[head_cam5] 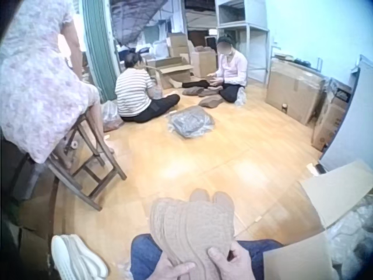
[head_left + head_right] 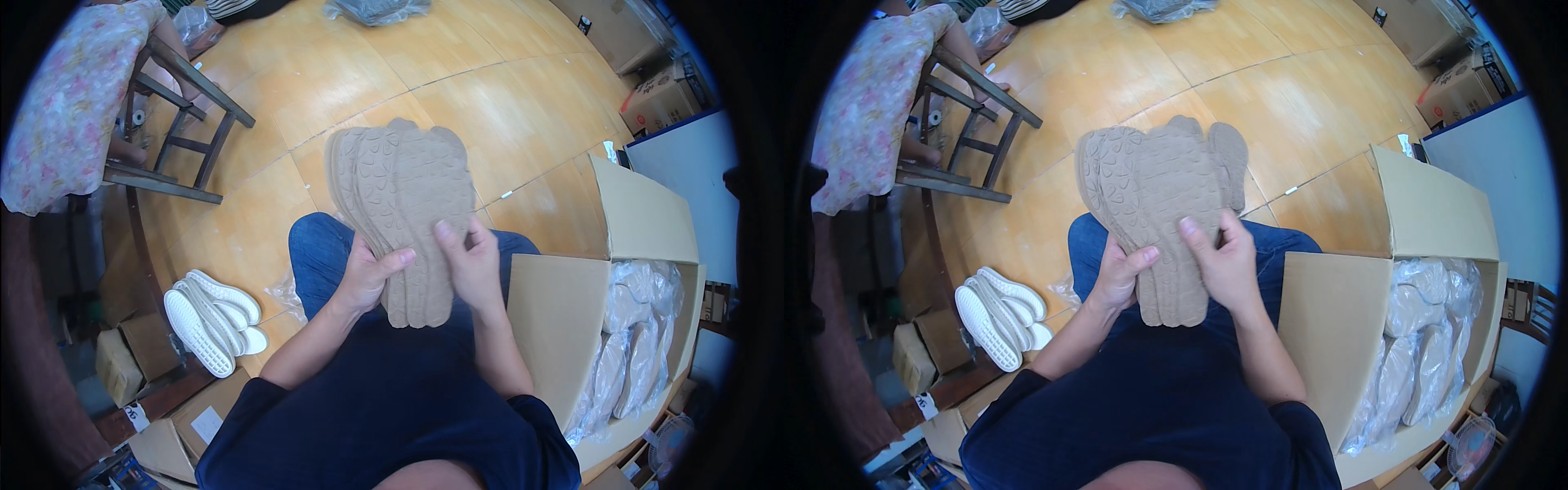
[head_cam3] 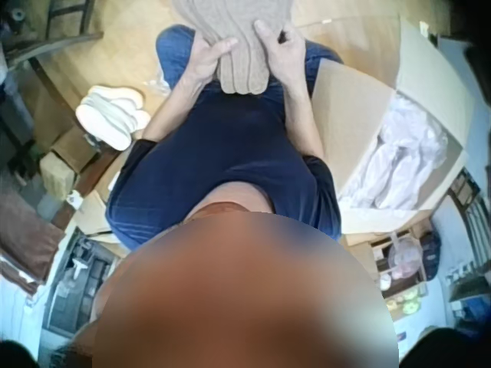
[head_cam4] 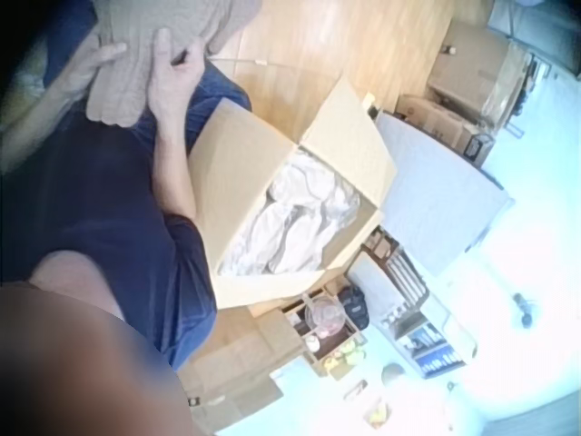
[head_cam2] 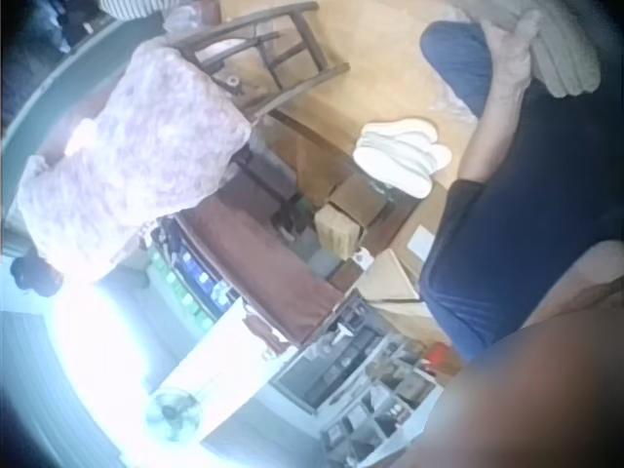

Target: The person sits on the floor and repeatedly takes stacks of slipper soles, places them into plastic bags, and puts the packaged items into a cardboard box. The person also unpacks some items to inspect them before repacking.

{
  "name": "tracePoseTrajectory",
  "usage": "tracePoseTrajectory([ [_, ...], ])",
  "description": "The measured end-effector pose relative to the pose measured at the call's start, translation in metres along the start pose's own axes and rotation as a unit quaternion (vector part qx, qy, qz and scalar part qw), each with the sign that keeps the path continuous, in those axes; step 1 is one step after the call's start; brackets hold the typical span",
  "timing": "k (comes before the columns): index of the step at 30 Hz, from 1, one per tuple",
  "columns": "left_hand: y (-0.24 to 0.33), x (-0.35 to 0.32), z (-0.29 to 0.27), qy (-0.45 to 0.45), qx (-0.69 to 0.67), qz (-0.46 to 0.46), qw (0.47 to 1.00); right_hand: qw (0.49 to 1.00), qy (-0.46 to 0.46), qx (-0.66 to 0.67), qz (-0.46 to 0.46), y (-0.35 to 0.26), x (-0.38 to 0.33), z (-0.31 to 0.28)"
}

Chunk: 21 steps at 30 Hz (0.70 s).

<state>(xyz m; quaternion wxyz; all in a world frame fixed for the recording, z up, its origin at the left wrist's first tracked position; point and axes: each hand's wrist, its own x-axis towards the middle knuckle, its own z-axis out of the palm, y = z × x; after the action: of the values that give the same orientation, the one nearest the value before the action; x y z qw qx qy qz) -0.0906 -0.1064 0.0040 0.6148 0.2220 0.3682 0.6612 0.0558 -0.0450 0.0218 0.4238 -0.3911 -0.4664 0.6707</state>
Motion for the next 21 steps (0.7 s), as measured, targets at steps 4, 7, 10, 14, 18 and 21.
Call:
tracePoseTrajectory([
  [4, 0.004, -0.001, -0.011, -0.003, -0.008, -0.024, 1.000, 0.994, 0.099, 0.049, -0.004, -0.004, 0.012, -0.018],
  [7, 0.003, 0.001, -0.013, -0.015, 0.017, -0.020, 1.000, 0.990, 0.134, 0.038, -0.026, 0.004, 0.015, -0.017],
  [10, -0.001, 0.002, -0.008, 0.004, -0.077, -0.019, 0.997, 0.996, 0.090, -0.028, 0.007, 0.013, 0.008, 0.001],
  [14, -0.002, 0.001, -0.002, 0.010, 0.063, 0.046, 0.997, 0.999, 0.029, 0.035, -0.028, 0.014, -0.002, 0.019],
  [18, 0.008, 0.000, -0.008, 0.005, 0.025, -0.026, 0.999, 0.992, 0.082, 0.090, 0.017, 0.005, 0.007, 0.002],
  [21, 0.013, 0.000, -0.014, -0.035, -0.052, -0.058, 0.996, 0.988, 0.134, 0.078, -0.020, 0.001, 0.015, -0.012],
])
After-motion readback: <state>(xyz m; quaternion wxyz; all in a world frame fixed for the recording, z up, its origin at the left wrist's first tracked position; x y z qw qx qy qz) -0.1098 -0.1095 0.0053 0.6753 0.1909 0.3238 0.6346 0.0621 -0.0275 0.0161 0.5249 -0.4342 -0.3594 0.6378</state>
